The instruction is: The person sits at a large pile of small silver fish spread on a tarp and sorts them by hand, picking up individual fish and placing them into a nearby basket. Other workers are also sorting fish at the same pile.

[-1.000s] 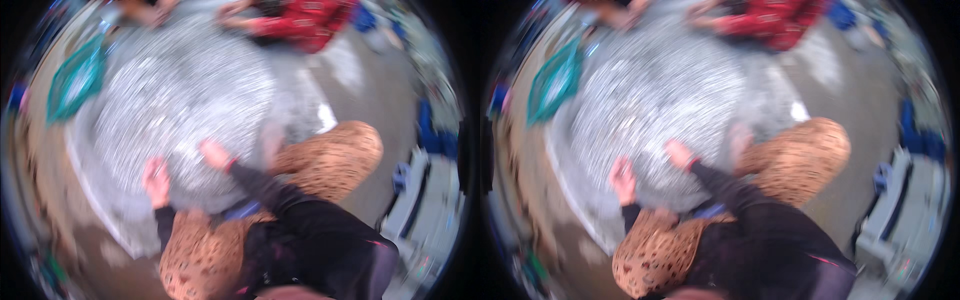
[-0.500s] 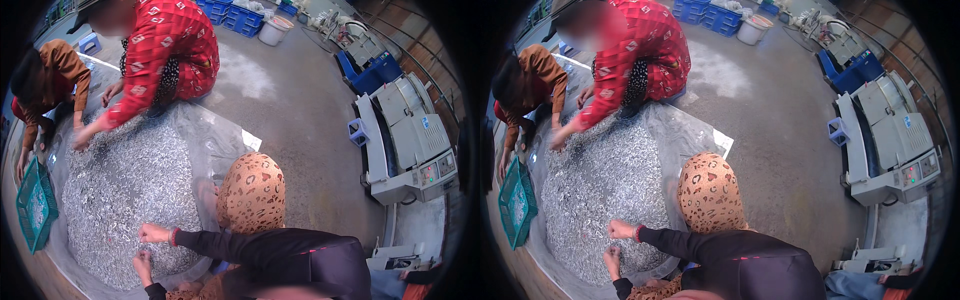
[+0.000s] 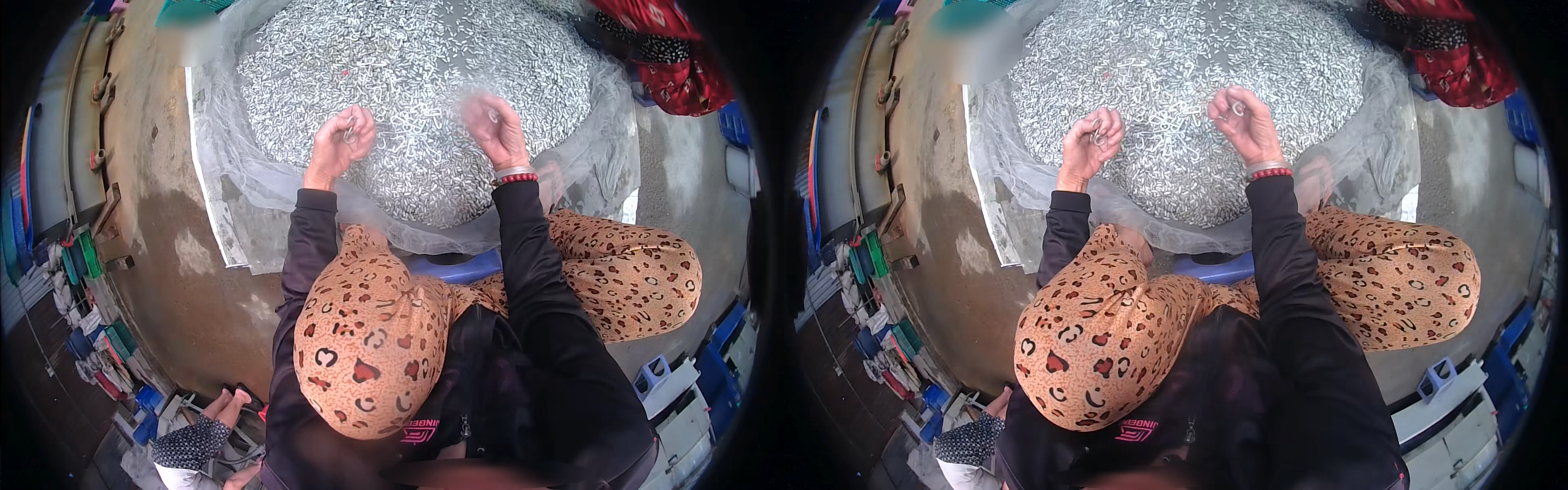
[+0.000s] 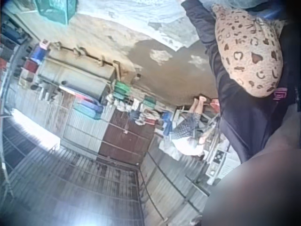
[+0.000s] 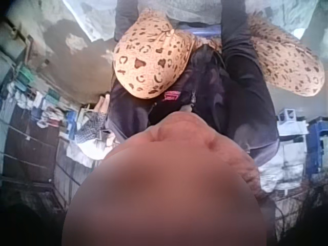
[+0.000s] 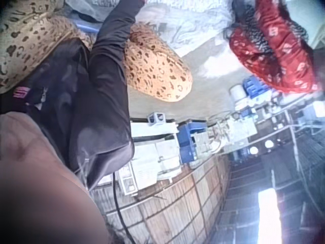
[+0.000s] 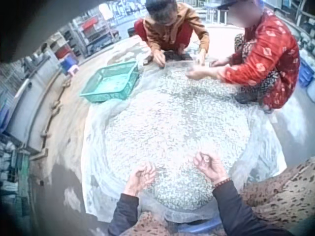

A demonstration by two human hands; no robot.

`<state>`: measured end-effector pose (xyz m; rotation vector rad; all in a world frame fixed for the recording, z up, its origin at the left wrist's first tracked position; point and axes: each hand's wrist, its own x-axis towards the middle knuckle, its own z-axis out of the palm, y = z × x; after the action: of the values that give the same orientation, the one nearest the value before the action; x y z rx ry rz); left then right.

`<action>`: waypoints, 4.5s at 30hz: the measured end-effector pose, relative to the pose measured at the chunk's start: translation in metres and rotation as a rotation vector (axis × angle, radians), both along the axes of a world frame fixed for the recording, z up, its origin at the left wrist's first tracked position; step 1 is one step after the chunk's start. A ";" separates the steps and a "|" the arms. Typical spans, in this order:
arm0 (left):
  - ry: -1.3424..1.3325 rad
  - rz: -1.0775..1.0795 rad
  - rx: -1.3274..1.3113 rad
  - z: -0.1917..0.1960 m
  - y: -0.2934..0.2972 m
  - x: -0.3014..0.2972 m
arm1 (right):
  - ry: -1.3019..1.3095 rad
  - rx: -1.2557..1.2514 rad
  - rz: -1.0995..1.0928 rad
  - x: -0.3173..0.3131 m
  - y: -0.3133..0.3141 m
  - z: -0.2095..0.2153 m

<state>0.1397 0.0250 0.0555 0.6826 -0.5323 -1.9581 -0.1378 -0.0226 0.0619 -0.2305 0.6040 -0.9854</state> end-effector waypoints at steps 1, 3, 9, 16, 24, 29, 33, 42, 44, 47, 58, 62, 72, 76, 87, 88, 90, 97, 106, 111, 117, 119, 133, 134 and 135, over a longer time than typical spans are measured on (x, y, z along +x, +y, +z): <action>-0.003 0.003 0.000 0.004 -0.001 0.000 | -0.043 0.041 -0.029 0.000 0.000 0.005; -0.089 0.009 0.101 0.006 -0.003 -0.002 | 0.018 -0.048 0.075 -0.004 -0.001 0.005; -0.687 -0.024 0.080 -0.020 -0.007 -0.014 | 0.691 -0.127 0.453 0.005 0.005 -0.049; -1.820 -0.232 -0.482 -0.056 0.017 -0.042 | 1.172 -0.513 0.384 0.051 0.026 -0.081; -1.510 -0.063 -0.271 -0.034 0.007 -0.032 | 0.710 -0.201 0.301 0.030 -0.005 -0.039; -1.214 -0.151 -0.158 -0.005 0.008 -0.050 | 0.570 -0.163 0.231 0.047 0.006 -0.033; -0.907 -0.131 -0.066 0.007 0.007 -0.051 | 0.811 -0.283 0.175 0.050 0.006 -0.020; -0.317 -0.098 0.244 0.009 0.012 -0.037 | 0.742 -0.433 0.225 0.058 0.005 0.010; -0.301 -0.127 0.244 0.009 0.010 -0.036 | 0.674 -0.361 0.192 0.052 0.004 0.009; -0.365 -0.201 0.189 0.012 0.005 -0.037 | 0.507 -0.192 0.180 0.042 0.003 0.004; -0.308 -0.135 0.153 0.018 0.005 -0.055 | 0.449 -0.254 0.041 0.046 0.005 0.001; -0.163 -0.008 0.179 0.024 0.007 -0.060 | 0.641 -0.517 -0.030 0.059 0.010 0.016; -0.657 0.346 0.022 0.026 0.008 -0.059 | 0.832 -0.619 0.114 0.060 0.018 0.030; -0.563 0.320 0.012 0.025 0.006 -0.056 | 0.674 -0.510 0.398 0.070 0.026 0.021; -0.222 0.099 0.130 -0.027 0.007 -0.024 | 0.837 -0.449 0.494 0.002 0.007 -0.025; -0.636 0.036 -0.018 -0.037 0.010 -0.029 | 1.061 -0.563 0.534 0.004 0.016 -0.038; -1.450 -0.111 -0.337 -0.056 0.013 -0.043 | 1.474 -0.766 0.628 0.009 0.041 -0.064; -1.564 -0.091 -0.405 -0.055 -0.004 -0.047 | 1.321 -0.642 0.506 0.010 0.048 -0.084; -0.162 0.178 -0.005 0.010 -0.002 -0.005 | -0.163 -0.082 0.075 0.003 0.005 -0.035; -0.280 0.159 0.051 -0.011 0.003 0.001 | -0.298 -0.287 0.172 -0.006 -0.004 -0.030; -1.863 -0.222 -0.385 -0.060 0.014 -0.016 | 0.734 -0.293 0.573 0.019 -0.010 -0.055; -1.863 -0.147 -0.379 -0.067 0.014 -0.021 | 1.196 -0.571 0.584 0.039 -0.005 -0.078; -0.211 0.164 -0.002 0.013 0.004 -0.001 | 1.600 -0.833 0.707 0.067 0.015 -0.086; -0.163 0.174 0.029 0.014 0.002 -0.003 | 1.621 -0.852 0.683 0.069 0.014 -0.086; -0.119 0.186 0.047 0.015 0.000 -0.003 | 1.618 -0.862 0.692 0.073 0.015 -0.086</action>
<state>0.1372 0.0251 0.0703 0.8518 -0.4786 -1.7684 -0.0650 -0.0075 -0.0246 -1.9714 1.3560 -0.1148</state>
